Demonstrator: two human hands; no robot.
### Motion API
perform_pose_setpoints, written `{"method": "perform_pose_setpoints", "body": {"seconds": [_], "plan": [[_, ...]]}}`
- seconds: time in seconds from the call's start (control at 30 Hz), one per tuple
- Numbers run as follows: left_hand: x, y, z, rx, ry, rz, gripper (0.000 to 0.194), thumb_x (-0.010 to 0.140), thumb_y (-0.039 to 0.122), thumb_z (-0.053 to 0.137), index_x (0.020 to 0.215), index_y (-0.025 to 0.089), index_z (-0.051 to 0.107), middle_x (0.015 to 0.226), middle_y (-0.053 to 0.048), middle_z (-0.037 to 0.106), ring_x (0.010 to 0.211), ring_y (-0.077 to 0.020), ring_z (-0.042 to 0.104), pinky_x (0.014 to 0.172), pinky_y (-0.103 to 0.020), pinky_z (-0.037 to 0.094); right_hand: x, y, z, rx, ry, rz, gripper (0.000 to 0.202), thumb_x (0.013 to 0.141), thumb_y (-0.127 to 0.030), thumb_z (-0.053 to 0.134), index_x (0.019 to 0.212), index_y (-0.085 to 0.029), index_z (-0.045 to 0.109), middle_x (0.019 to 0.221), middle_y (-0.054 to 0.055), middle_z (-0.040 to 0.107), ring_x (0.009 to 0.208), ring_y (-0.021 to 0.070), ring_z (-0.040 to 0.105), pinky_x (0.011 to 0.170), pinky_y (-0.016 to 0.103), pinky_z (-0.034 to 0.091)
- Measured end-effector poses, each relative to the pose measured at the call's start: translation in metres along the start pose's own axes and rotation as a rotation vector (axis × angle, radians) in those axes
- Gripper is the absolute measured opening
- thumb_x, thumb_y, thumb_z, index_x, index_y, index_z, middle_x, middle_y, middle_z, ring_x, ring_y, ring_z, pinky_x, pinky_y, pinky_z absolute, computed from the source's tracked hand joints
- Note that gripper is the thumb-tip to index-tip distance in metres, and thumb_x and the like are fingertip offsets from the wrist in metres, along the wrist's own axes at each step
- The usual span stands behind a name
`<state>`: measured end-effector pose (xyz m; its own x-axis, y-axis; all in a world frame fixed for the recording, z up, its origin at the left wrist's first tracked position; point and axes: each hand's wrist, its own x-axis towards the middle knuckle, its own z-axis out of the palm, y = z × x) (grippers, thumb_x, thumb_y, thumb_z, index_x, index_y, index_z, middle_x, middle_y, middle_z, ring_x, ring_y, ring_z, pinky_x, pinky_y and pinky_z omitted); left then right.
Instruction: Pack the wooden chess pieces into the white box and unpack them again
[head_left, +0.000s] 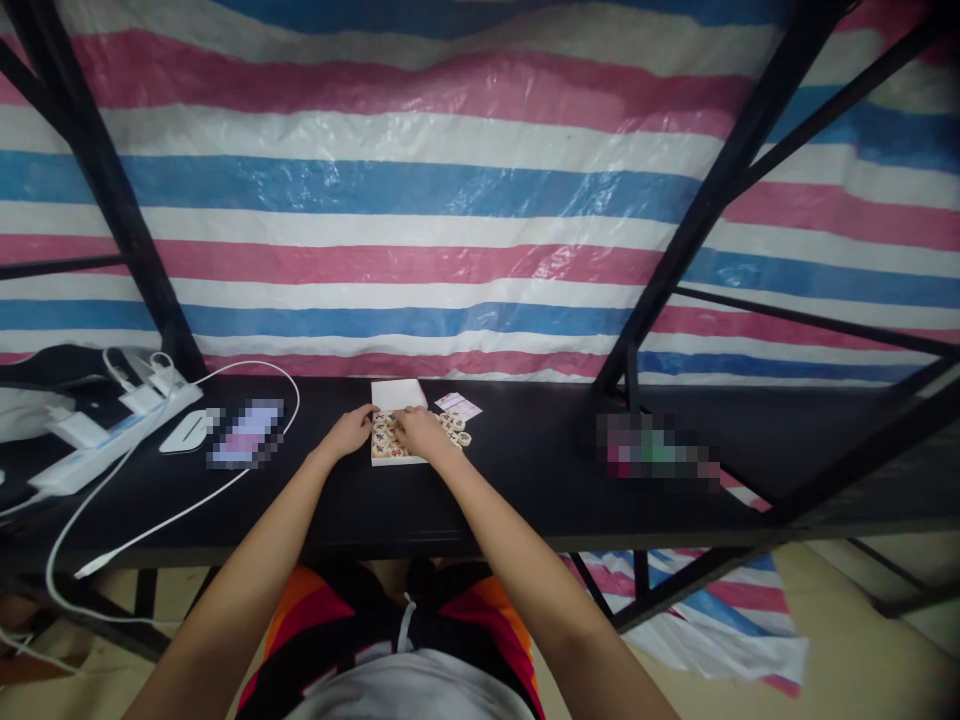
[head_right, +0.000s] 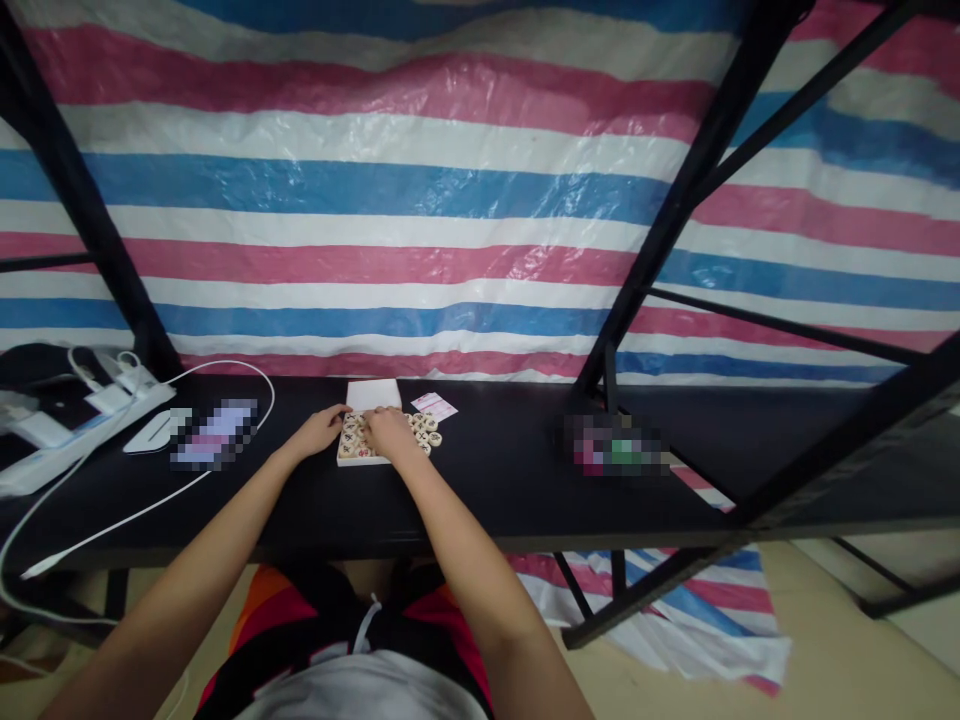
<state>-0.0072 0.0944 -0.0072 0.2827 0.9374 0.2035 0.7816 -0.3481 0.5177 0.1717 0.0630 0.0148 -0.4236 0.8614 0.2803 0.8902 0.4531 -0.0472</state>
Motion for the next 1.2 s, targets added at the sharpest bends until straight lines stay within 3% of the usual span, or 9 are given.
{"method": "perform_pose_setpoints", "body": {"seconds": [0.2, 0.37, 0.5, 0.67, 0.83, 1.1, 1.2], "plan": [[-0.001, 0.001, 0.0, -0.014, 0.002, 0.012, 0.04, 0.08, 0.014, 0.04, 0.115, 0.018, 0.059, 0.087, -0.006, 0.068, 0.073, -0.016, 0.061, 0.07, -0.024, 0.042, 0.003, -0.002, -0.007, 0.097, -0.015, -0.007, 0.019, 0.083, -0.024, 0.051, 0.098, -0.016, 0.061, 0.095, 0.009, 0.065, 0.089, 0.0202, 0.058, 0.077, 0.028, 0.04], [-0.001, 0.001, -0.001, -0.015, -0.002, 0.007, 0.039, 0.08, 0.014, 0.041, 0.114, 0.018, 0.059, 0.086, -0.005, 0.068, 0.074, -0.016, 0.061, 0.07, -0.024, 0.042, -0.04, 0.012, -0.023, 0.242, 0.216, 0.135, 0.019, 0.087, -0.02, 0.044, 0.099, -0.017, 0.058, 0.095, 0.007, 0.062, 0.092, 0.0177, 0.054, 0.08, 0.026, 0.038], [0.0, 0.0, -0.001, -0.008, -0.005, 0.006, 0.04, 0.079, 0.014, 0.041, 0.115, 0.019, 0.059, 0.085, -0.004, 0.068, 0.074, -0.016, 0.061, 0.071, -0.024, 0.042, -0.06, 0.02, -0.021, 0.305, 0.154, 0.124, 0.022, 0.086, -0.024, 0.049, 0.103, -0.017, 0.06, 0.1, 0.008, 0.061, 0.096, 0.0184, 0.054, 0.083, 0.027, 0.038], [-0.001, 0.001, 0.0, 0.001, -0.005, 0.0, 0.04, 0.079, 0.015, 0.041, 0.114, 0.018, 0.058, 0.082, -0.005, 0.068, 0.071, -0.0162, 0.061, 0.068, -0.024, 0.042, -0.03, 0.007, -0.013, 0.226, 0.111, -0.046, 0.028, 0.087, -0.026, 0.049, 0.113, -0.018, 0.058, 0.109, 0.009, 0.061, 0.103, 0.0197, 0.052, 0.089, 0.029, 0.035], [-0.001, 0.001, -0.001, -0.011, -0.004, 0.015, 0.039, 0.079, 0.014, 0.04, 0.114, 0.018, 0.059, 0.085, -0.006, 0.068, 0.072, -0.016, 0.061, 0.069, -0.024, 0.042, -0.005, -0.003, -0.004, 0.186, -0.009, -0.057, 0.023, 0.085, -0.022, 0.049, 0.103, -0.017, 0.062, 0.101, 0.009, 0.063, 0.096, 0.0188, 0.056, 0.085, 0.027, 0.037], [0.0, 0.002, -0.001, 0.011, -0.011, 0.011, 0.04, 0.08, 0.014, 0.04, 0.115, 0.017, 0.059, 0.082, -0.005, 0.068, 0.072, -0.0167, 0.061, 0.07, -0.025, 0.042, -0.004, -0.004, -0.004, 0.172, 0.015, 0.023, 0.018, 0.081, -0.024, 0.052, 0.095, -0.019, 0.062, 0.092, 0.008, 0.064, 0.089, 0.02, 0.057, 0.079, 0.029, 0.038], [0.0, 0.001, -0.001, 0.022, -0.014, -0.01, 0.04, 0.08, 0.015, 0.041, 0.116, 0.018, 0.058, 0.083, -0.005, 0.068, 0.072, -0.0163, 0.061, 0.069, -0.024, 0.042, -0.02, 0.01, -0.013, 0.239, 0.152, 0.095, 0.017, 0.081, -0.027, 0.052, 0.094, -0.019, 0.061, 0.091, 0.007, 0.063, 0.089, 0.0201, 0.055, 0.078, 0.029, 0.039]]}}
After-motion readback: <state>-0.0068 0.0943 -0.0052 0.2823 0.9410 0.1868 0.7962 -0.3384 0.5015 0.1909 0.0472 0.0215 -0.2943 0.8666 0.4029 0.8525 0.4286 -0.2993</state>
